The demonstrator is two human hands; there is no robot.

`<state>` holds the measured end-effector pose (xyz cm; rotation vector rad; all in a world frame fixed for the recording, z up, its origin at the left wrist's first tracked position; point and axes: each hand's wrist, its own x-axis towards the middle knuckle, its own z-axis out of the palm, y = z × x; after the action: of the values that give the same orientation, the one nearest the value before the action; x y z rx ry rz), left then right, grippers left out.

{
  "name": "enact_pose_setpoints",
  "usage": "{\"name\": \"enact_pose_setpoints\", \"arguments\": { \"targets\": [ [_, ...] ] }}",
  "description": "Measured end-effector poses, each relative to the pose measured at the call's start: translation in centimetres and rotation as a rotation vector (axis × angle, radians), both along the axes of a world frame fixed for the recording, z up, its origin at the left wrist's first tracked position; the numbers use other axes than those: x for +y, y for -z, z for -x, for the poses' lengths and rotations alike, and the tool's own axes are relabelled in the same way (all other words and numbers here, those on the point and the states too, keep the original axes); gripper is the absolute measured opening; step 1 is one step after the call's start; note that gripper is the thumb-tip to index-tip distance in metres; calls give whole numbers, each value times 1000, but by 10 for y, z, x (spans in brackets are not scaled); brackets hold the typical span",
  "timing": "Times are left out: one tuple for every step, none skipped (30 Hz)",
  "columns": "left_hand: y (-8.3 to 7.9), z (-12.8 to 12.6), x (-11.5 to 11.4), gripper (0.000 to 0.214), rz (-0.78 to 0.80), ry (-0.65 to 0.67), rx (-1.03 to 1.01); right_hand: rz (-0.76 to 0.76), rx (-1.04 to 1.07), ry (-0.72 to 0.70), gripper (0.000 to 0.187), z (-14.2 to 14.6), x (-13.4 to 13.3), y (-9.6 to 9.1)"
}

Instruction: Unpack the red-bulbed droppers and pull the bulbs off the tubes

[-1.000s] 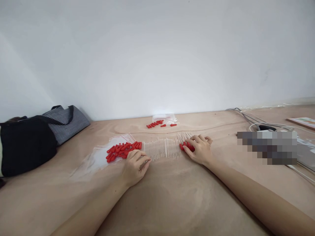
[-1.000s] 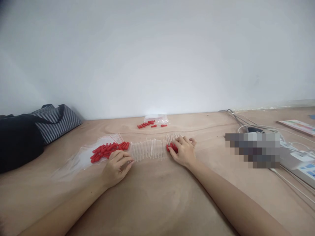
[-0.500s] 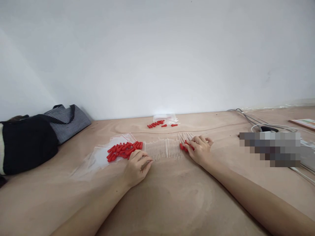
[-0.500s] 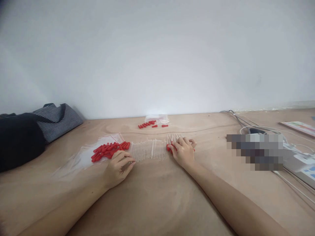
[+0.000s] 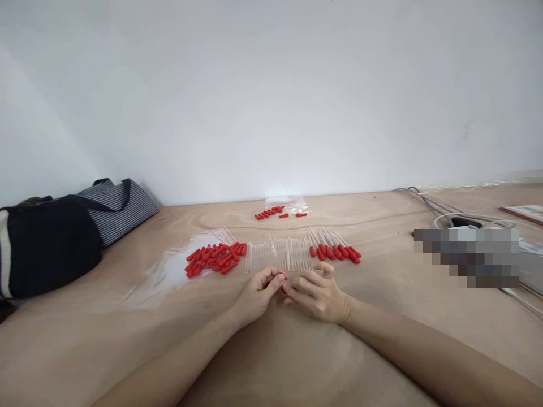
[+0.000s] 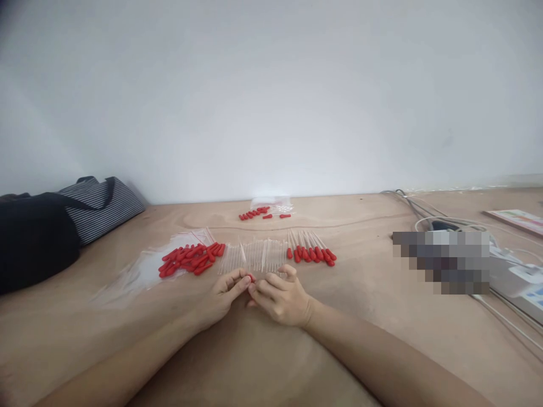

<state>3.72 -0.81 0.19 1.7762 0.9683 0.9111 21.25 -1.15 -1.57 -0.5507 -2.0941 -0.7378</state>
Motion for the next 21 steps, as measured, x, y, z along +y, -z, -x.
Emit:
{"name": "enact_pose_setpoints", "arguments": {
  "targets": [
    [2, 1, 1, 29, -28, -41, 18, 4, -3, 7, 13, -2, 1, 0],
    [3, 2, 1, 27, -67, -82, 54, -3, 0, 17, 13, -5, 2, 0],
    [5, 4, 1, 25, -118, -117, 105, -17, 9, 26, 15, -8, 2, 0],
    [6, 5, 1, 22, -182, -144, 165, -32, 19, 34, 18, -11, 3, 0],
    [6, 7, 0, 19, -257, -160, 226, -44, 32, 42, 20, -14, 3, 0],
    [6, 8, -1, 16, -338, -163, 282, -45, 40, 53, 22, -16, 3, 0],
    [6, 8, -1, 13, -419, -159, 328, -33, 39, 69, 22, -17, 4, 0],
    [6, 9, -2, 12, -497, -151, 363, -10, 29, 84, 22, -17, 5, 1],
    [6, 9, -3, 11, -567, -139, 386, 21, 13, 95, 22, -17, 6, 1],
    [6, 9, -3, 10, -627, -129, 400, 54, -4, 98, 22, -17, 8, 2],
    [6, 9, -4, 10, -676, -122, 406, 84, -18, 92, 21, -16, 10, 3],
    [6, 9, -4, 11, -717, -120, 408, 110, -25, 79, 21, -15, 11, 4],
    [7, 9, -3, 12, -748, -121, 407, 132, -24, 67, 21, -14, 13, 4],
    [8, 9, -2, 13, -767, -117, 408, 154, -19, 63, 21, -14, 14, 4],
    [8, 10, -2, 15, -776, -112, 412, 175, -13, 66, 21, -14, 15, 4],
    [9, 10, -1, 16, -777, -106, 422, 195, -10, 70, 20, -14, 15, 3],
    [9, 10, -1, 16, -774, -102, 438, 210, -9, 71, 20, -14, 14, 2],
    [9, 10, 0, 17, -770, -101, 459, 222, -11, 68, 20, -15, 14, 1],
    [9, 10, -1, 17, -766, -103, 482, 232, -17, 61, 21, -15, 13, 0],
    [9, 10, -1, 18, -764, -107, 505, 238, -26, 53, 22, -16, 12, -1],
    [9, 9, -2, 19, -761, -111, 524, 242, -35, 46, 22, -16, 12, -2]
  ]
}}
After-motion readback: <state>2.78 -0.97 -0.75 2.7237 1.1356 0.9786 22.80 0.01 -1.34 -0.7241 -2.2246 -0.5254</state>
